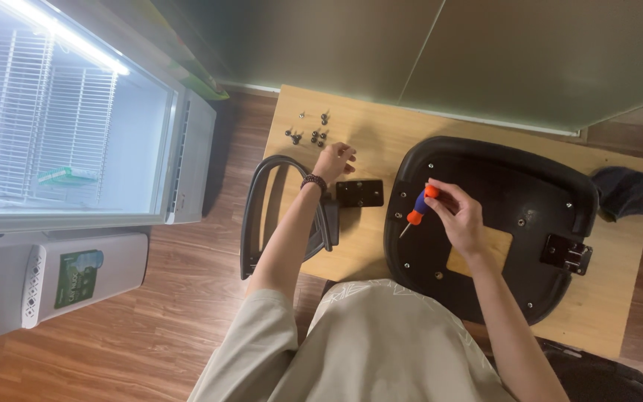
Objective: The person uses a screwdriver to attach metal brackets to the underside of a black chair seat. They pick up screws from the table, align the brackets, and tighten the screws to secure them in place.
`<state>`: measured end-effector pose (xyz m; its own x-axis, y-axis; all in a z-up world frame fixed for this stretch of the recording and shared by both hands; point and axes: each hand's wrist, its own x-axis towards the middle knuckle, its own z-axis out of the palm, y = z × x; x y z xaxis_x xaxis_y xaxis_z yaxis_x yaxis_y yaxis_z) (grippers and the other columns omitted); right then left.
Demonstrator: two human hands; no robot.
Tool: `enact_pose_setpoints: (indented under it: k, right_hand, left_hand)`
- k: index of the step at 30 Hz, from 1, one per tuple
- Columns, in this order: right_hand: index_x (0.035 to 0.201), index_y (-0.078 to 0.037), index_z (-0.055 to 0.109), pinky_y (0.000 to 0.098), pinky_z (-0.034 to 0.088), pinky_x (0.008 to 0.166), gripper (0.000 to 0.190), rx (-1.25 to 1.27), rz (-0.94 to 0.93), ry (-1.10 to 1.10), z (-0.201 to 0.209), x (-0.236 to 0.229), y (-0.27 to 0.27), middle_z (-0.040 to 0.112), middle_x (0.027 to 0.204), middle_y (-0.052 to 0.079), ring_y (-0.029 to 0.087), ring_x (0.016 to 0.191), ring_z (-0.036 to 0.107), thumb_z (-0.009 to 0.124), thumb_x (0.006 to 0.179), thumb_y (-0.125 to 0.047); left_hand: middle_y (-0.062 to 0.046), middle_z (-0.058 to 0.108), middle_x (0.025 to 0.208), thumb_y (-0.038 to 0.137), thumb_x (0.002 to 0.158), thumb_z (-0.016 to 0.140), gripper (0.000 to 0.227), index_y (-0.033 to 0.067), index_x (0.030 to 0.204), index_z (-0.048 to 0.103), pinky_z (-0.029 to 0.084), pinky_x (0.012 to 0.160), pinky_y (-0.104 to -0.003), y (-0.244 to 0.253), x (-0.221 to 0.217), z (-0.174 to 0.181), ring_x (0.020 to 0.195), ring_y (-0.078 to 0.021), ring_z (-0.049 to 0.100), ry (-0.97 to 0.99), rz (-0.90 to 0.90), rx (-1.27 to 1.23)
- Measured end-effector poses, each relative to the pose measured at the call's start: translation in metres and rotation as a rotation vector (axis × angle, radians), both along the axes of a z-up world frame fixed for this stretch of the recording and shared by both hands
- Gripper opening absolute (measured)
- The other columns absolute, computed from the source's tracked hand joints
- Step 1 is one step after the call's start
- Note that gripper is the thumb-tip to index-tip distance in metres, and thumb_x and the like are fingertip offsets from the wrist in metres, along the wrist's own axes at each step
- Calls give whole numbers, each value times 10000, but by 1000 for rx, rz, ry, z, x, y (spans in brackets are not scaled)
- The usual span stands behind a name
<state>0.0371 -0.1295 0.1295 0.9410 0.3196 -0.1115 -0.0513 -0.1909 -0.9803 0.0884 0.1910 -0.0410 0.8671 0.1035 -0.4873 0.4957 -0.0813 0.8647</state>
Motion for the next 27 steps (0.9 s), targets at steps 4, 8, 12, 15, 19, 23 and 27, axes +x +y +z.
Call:
enact_pose_setpoints:
  k: [4, 8, 12, 15, 19, 23, 27]
  right_hand:
    - [1307, -18, 665, 297, 576, 1003, 370, 10, -1, 27, 1, -1, 5, 722, 1182, 81, 144, 1102, 695, 720, 944, -64]
    - [1300, -16, 667, 295, 571, 995, 373, -13, -5, 39, -2, 1, 5, 722, 1184, 81, 146, 1097, 696, 719, 933, -57]
    - [1298, -17, 670, 293, 573, 1007, 368, 12, -27, 63, -6, 5, 6, 727, 1182, 85, 146, 1097, 698, 717, 936, -60]
    - [1297, -18, 668, 294, 568, 1012, 373, -6, -42, 80, 5, 8, 9, 720, 1191, 80, 150, 1104, 693, 717, 929, -60]
    - [1298, -20, 668, 296, 567, 1019, 373, -28, -57, 97, 2, 13, 8, 724, 1196, 82, 152, 1110, 693, 713, 930, -63]
    - [1294, -19, 672, 300, 570, 1017, 360, -50, -57, 70, -1, 14, 12, 727, 1225, 90, 157, 1118, 695, 711, 939, -62]
    - [1290, -20, 669, 305, 580, 1015, 368, -25, -53, 62, -6, 16, 15, 720, 1227, 94, 162, 1120, 700, 716, 927, -59]
  left_hand:
    - [-141, 758, 1034, 188, 1002, 581, 283, -13, 1201, 575, 612, 585, -301, 15, 14, 21, 695, -209, 760, 9, 59, -80]
    - [-94, 776, 1015, 231, 973, 597, 197, 73, 1090, 604, 590, 703, -367, 32, 42, -8, 792, -251, 759, -149, 56, 358]
    - [-103, 705, 933, 252, 856, 705, 112, 143, 879, 695, 564, 741, -422, 44, 61, -20, 887, -286, 696, -341, 86, 913]
    - [-69, 720, 901, 241, 888, 695, 127, 116, 888, 669, 562, 762, -431, 53, 75, -37, 875, -277, 700, -293, 22, 911]
    - [-65, 732, 906, 212, 874, 698, 78, 136, 881, 687, 563, 776, -436, 57, 85, -35, 889, -286, 703, -319, -44, 942]
    - [-30, 741, 939, 197, 895, 696, 43, 191, 907, 736, 568, 811, -405, 57, 94, -35, 890, -246, 707, -223, -143, 927]
    - [-30, 659, 1087, 170, 810, 741, 90, 245, 802, 790, 493, 919, -411, 45, 97, -16, 1119, -248, 582, -219, -271, 1213]
